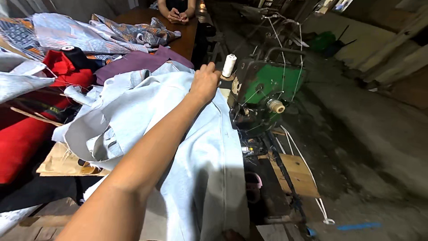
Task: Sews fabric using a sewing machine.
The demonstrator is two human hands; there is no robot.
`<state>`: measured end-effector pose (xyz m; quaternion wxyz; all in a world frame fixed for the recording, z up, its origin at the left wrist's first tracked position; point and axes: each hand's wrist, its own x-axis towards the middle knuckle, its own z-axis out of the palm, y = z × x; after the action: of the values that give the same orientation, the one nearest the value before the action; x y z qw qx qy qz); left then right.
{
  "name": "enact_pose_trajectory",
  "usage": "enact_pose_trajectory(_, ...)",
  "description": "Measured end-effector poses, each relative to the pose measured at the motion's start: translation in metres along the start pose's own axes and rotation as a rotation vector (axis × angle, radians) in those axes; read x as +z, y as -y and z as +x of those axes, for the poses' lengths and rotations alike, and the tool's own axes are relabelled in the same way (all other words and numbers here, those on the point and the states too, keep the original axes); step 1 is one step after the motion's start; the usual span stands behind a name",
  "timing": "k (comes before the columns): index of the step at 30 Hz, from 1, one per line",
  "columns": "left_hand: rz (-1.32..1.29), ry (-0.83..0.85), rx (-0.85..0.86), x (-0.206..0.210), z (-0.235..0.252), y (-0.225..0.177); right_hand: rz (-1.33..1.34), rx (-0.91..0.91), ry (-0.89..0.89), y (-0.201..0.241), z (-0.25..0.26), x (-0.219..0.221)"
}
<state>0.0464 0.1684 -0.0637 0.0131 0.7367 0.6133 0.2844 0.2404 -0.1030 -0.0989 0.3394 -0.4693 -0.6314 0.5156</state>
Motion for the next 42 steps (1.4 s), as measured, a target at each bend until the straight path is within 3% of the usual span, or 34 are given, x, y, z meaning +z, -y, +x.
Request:
enact_pose_trajectory(3,0.027,0.047,-0.106,-0.027,-0.016,-0.027,0.121,0.087,-0.060,-0.031,-0.002,-0.011)
enact_pose_trajectory(6,-0.003,0.218,-0.111,-0.051,-0.040,-0.052,0.237,0.043,0.046,-0.064,0.001,-0.020)
enact_pose_trajectory(10,0.018,0.373,-0.142,-0.049,-0.073,-0.068,0.370,0.000,0.098,-0.084,0.003,-0.020)
enact_pose_trajectory(15,-0.030,0.262,-0.253,-0.022,-0.084,-0.067,0.663,-0.111,0.109,-0.105,0.007,-0.017)
enact_pose_trajectory(19,-0.055,0.222,-0.209,-0.015,-0.082,-0.064,0.752,-0.137,0.133,-0.106,0.007,-0.023)
enact_pose_trajectory(25,-0.246,0.175,-0.112,-0.010,-0.083,-0.050,0.686,-0.102,0.103,-0.092,0.005,-0.025)
enact_pose_trajectory(30,-0.146,0.085,-0.097,0.002,-0.076,-0.047,0.624,-0.060,0.127,-0.085,0.012,-0.017)
enact_pose_trajectory(42,-0.019,0.147,-0.075,-0.002,-0.057,-0.040,0.513,-0.072,0.166,-0.079,0.025,-0.018)
